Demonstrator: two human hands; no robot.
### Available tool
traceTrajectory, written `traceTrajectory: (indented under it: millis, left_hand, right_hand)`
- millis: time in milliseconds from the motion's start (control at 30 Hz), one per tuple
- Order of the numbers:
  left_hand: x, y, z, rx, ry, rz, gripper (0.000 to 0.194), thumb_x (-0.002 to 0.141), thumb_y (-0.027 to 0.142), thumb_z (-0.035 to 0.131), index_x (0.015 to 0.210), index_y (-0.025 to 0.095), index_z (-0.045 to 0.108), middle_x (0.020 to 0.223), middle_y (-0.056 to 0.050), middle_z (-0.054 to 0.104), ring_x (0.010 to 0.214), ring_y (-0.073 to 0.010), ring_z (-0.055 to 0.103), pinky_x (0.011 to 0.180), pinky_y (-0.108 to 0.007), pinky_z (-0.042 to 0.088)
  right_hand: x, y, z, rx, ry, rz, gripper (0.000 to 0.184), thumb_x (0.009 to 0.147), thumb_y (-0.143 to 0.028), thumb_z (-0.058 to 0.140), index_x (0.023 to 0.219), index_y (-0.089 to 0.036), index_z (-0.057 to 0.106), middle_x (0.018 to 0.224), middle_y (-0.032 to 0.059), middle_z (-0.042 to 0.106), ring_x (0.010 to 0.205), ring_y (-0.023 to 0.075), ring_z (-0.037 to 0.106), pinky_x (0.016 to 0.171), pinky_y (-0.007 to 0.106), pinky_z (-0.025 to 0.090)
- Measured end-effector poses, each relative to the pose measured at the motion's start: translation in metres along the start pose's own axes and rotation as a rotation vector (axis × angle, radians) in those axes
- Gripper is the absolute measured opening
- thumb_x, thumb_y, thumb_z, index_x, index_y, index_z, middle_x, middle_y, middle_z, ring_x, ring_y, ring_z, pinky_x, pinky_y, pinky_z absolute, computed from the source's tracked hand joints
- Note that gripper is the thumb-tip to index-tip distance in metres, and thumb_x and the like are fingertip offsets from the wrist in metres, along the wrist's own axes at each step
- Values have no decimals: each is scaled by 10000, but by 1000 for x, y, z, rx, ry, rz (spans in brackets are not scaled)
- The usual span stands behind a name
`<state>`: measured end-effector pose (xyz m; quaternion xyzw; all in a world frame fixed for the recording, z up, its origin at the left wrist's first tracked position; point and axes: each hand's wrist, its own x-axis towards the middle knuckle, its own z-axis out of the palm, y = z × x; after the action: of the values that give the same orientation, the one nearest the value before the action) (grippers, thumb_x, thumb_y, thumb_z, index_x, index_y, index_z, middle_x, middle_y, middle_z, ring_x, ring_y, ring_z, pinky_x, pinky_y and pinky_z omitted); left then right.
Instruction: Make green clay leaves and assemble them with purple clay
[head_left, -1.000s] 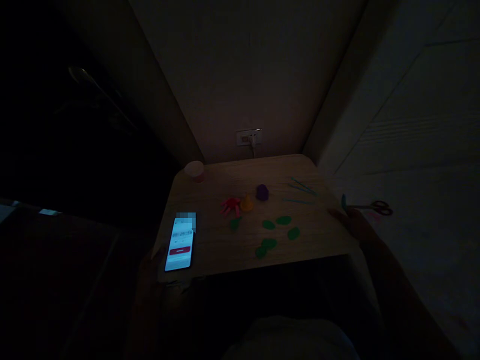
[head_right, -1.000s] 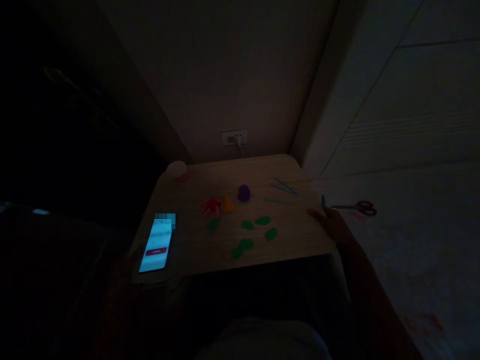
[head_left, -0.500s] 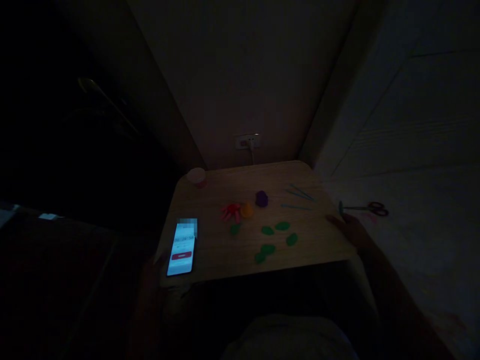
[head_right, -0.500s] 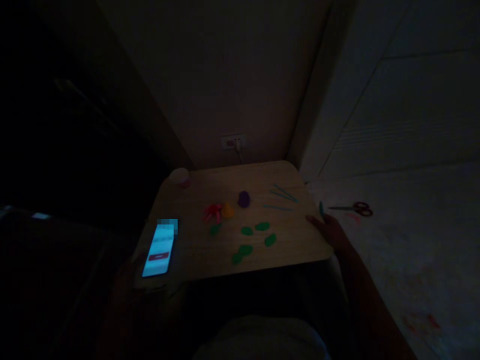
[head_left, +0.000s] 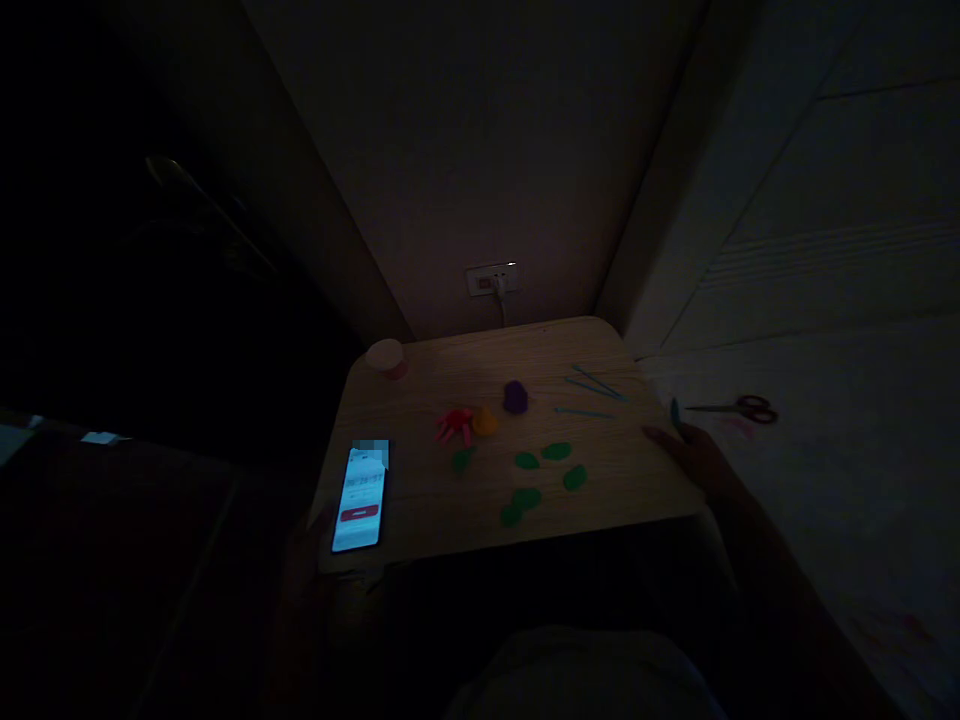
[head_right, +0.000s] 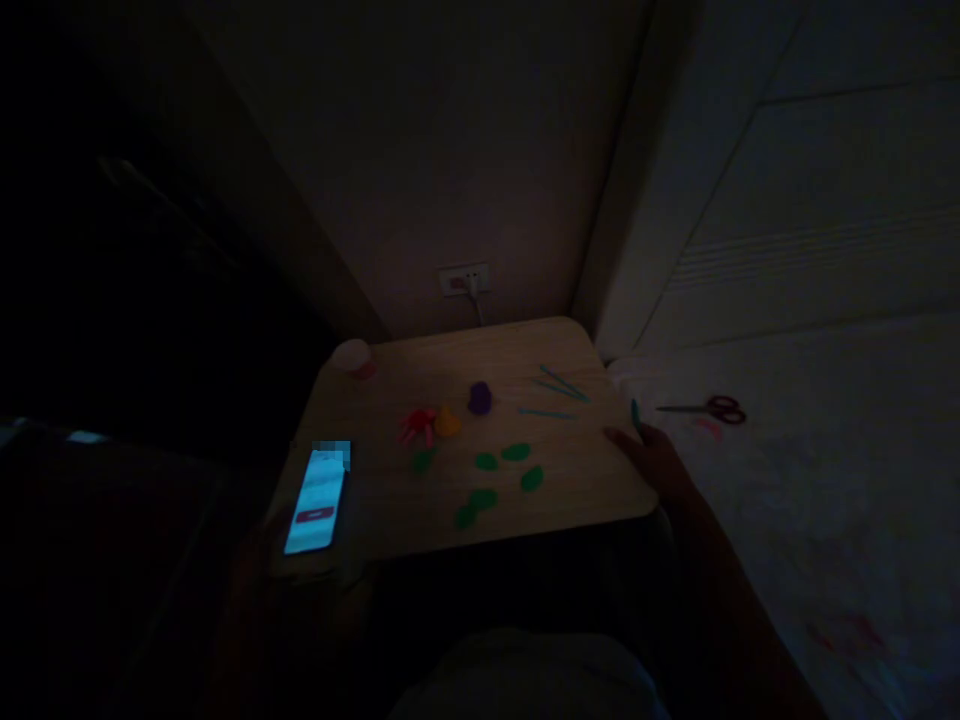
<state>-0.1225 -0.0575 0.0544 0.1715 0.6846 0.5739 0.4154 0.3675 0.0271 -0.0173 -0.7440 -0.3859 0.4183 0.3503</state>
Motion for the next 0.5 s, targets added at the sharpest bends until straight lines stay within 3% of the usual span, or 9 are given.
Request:
traceTrajectory:
  millis: [500]
  left_hand:
    - [7,3,0,-12,-64,-15,406,984,409,665,1301,159,627,1313,-90,641,1137,-281,660,946,-470,590]
  right_hand:
    - [1,-4,0,-3,25,-39,384,753,-477,782,867,-110,788,829,134,809,757,295,759,548,302,551]
